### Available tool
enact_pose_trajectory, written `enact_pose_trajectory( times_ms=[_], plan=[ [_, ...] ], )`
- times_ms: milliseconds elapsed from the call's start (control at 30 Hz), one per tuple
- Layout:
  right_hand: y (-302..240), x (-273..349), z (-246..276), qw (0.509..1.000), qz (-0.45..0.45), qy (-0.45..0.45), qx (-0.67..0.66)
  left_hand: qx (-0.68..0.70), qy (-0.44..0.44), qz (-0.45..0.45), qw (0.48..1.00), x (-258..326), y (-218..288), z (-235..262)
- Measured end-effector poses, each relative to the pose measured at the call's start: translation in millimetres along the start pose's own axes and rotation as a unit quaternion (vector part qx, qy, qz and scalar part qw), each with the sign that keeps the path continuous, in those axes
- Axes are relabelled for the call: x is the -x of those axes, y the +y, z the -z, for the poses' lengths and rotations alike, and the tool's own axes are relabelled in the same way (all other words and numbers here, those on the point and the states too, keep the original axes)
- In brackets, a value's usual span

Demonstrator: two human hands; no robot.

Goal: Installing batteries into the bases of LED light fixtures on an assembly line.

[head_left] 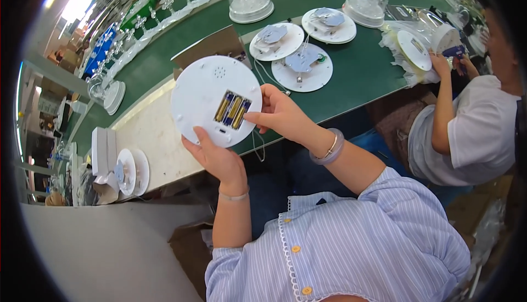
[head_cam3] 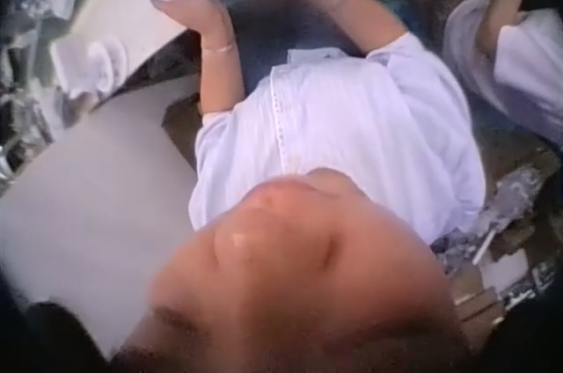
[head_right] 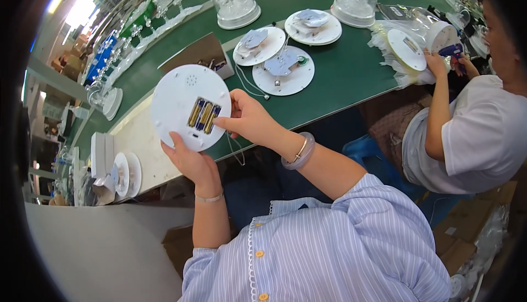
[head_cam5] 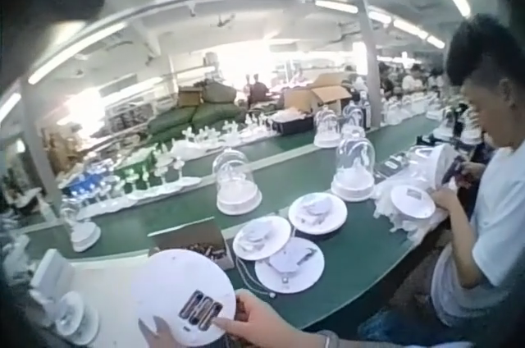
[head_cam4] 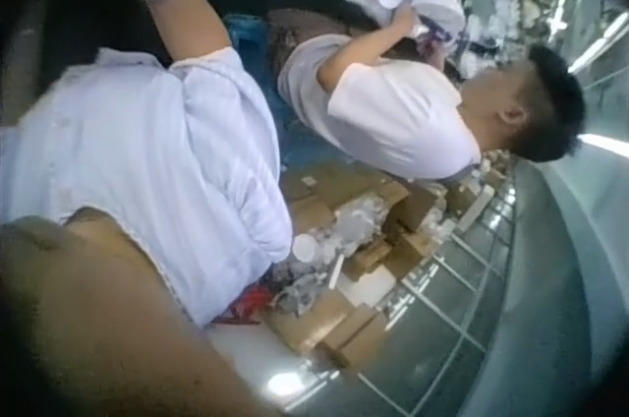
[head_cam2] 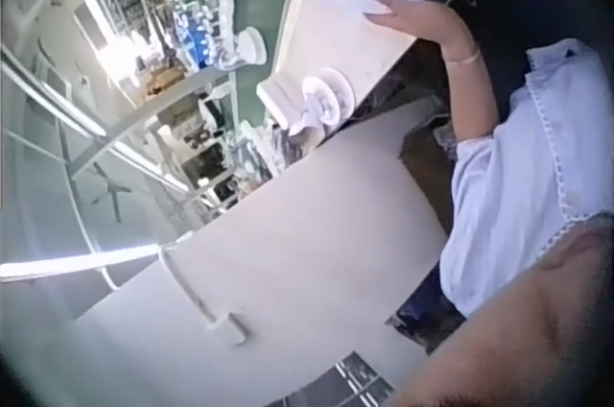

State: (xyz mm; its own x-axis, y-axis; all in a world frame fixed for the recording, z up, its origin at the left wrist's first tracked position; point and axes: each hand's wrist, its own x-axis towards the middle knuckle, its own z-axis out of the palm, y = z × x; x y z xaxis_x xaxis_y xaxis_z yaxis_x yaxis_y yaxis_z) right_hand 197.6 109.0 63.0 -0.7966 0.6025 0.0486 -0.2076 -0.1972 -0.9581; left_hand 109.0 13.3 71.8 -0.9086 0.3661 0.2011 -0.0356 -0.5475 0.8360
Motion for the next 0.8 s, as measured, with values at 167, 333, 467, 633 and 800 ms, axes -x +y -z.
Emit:
enact_pose_trajectory(
  times_ms=[167, 333, 467, 633, 800],
  plan=[
    [-1.3, 3.8, -5.3, 1.000, -0.012, -0.002, 0.021, -0.029, -0.010, -0.036, 0.999, 4.6, -1.8, -4.3],
    [-5.3, 6.3, -5.8, 1.000, 0.003, 0.026, 0.001, -0.036, -0.031, -0.061, 0.997, 8.2, -0.2, -1.4],
    [0.2, 3.7, 0.1, 0.998, 0.003, 0.015, 0.057, 0.006, -0.016, -0.016, 1.000, 7.4, 6.1, -0.3],
    [-2.2, 13.2, -7.4, 0.975, 0.124, -0.057, -0.175, 0.052, -0.018, 0.037, 0.998, 5.4, 16.2, -1.9],
    [9.6, 26.6, 4.7, 0.974, -0.032, -0.213, -0.067, 0.089, -0.027, 0.042, 0.995, 1.8, 24.8, -0.1]
  ],
)
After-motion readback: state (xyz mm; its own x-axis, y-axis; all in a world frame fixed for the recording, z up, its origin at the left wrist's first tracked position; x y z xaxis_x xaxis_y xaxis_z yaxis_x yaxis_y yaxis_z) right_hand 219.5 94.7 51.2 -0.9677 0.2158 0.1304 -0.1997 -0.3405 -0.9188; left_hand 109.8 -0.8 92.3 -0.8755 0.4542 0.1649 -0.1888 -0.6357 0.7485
